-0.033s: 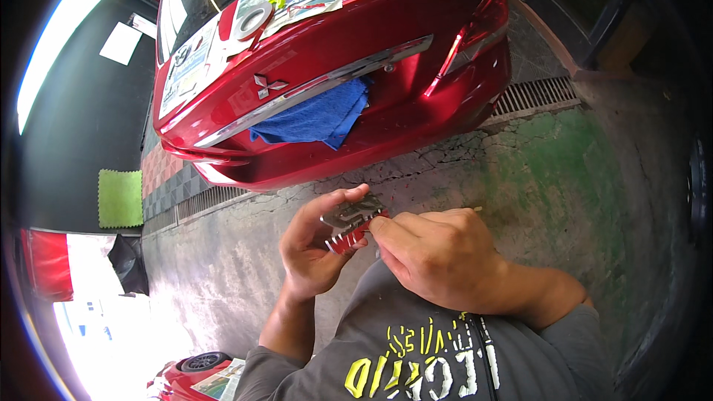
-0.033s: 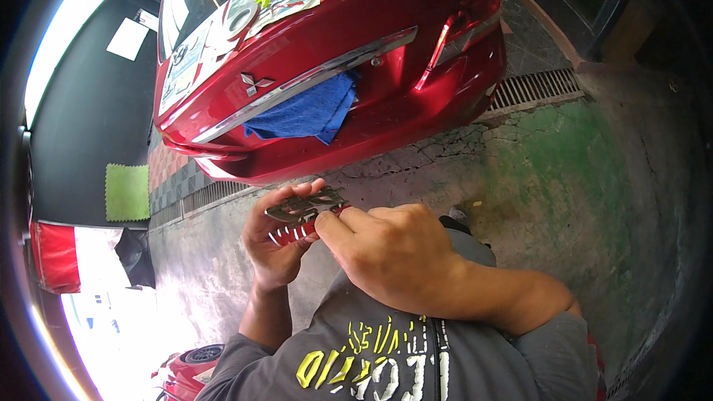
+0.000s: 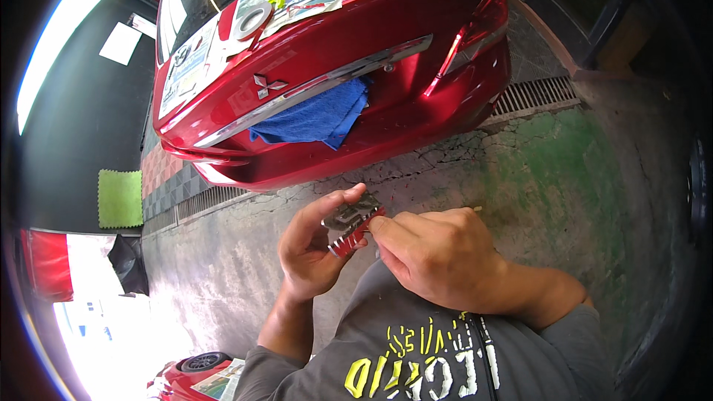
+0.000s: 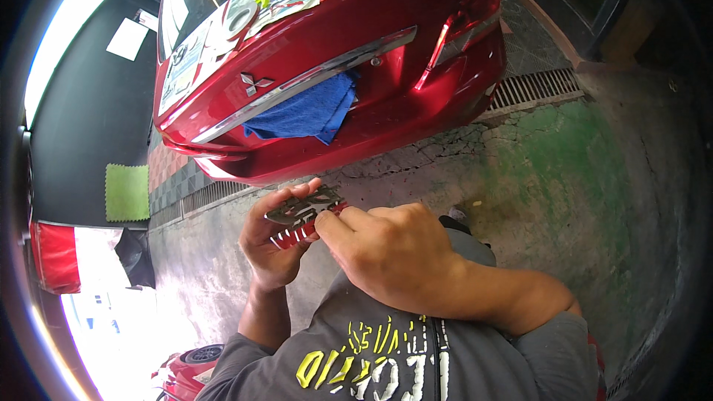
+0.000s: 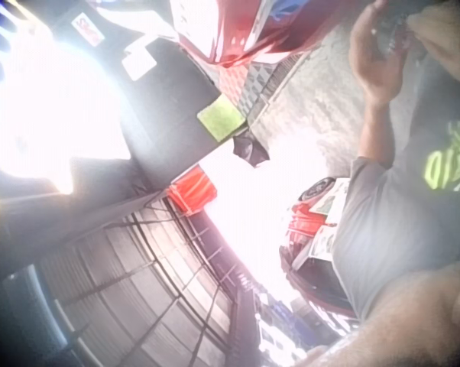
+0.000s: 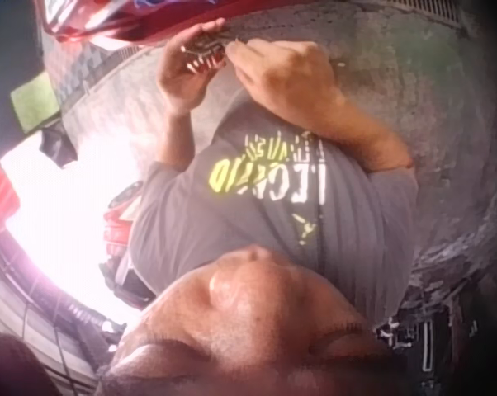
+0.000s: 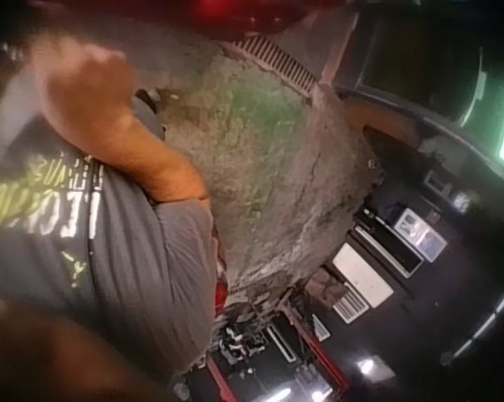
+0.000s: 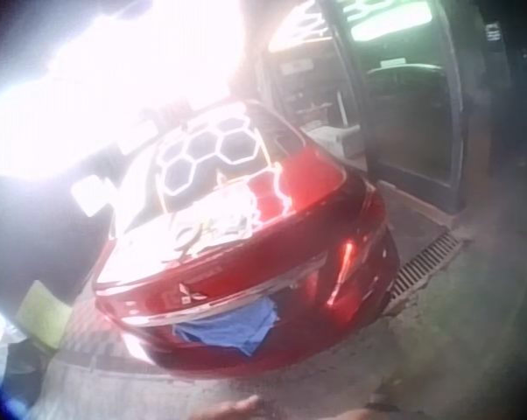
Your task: The person assembles a Mitsubishi car emblem by hand, attaching red backing pieces to the chrome logo. They repeatedly adjust and align the components while holding the emblem in front of the car's trunk.
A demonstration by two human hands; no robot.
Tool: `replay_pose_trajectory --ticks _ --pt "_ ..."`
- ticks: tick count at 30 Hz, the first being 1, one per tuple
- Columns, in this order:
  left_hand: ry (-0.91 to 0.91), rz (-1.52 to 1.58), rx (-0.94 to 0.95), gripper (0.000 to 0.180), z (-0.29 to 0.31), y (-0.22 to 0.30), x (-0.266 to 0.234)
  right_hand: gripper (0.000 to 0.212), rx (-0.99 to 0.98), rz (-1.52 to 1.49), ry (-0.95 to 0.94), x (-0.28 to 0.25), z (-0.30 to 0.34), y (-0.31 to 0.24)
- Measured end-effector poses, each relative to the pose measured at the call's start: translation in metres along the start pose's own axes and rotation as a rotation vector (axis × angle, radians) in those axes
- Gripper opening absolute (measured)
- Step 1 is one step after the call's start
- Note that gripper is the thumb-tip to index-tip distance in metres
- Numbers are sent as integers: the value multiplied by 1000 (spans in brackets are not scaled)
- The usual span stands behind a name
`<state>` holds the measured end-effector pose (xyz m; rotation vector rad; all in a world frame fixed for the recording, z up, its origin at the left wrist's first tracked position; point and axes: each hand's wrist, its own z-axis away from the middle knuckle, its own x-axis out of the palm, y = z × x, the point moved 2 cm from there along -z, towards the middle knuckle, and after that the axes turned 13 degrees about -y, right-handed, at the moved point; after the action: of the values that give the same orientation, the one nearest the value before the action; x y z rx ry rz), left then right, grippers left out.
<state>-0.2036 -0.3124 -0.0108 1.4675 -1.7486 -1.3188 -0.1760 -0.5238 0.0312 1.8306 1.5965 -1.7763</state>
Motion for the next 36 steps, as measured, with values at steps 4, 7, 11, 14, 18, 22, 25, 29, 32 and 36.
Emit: replay_pose_trajectory --ticks 4,7,11,14,18,22,25,29,32,36 --pt "-54 -398 118 61 -6 12 -2 9 30 -200 -35 -3 -2 4" --pt "-102 -594 189 56 -13 22 -3 9 57 -351 -95 -3 -4 9" --pt "-166 -715 287 49 -14 24 -5 10 136 -549 -240 -7 -5 15" --pt "-236 -762 321 45 -14 23 -8 12 160 -675 -328 -11 -8 21" --pt "-330 -818 358 41 -17 27 -10 15 204 -799 -455 -8 -9 31" --pt "-401 -871 386 41 -21 30 -12 17 250 -845 -501 -8 -8 33" --pt "-412 -943 416 41 -22 32 -12 17 268 -946 -571 -5 -7 35" --pt "-386 -1043 475 42 -18 33 -9 20 362 -1116 -643 -5 -6 33" --pt "-366 -1083 479 43 -13 35 -8 20 410 -1193 -675 -9 -6 33" --pt "-282 -1125 464 43 0 28 -8 19 374 -1201 -604 -2 -2 34"
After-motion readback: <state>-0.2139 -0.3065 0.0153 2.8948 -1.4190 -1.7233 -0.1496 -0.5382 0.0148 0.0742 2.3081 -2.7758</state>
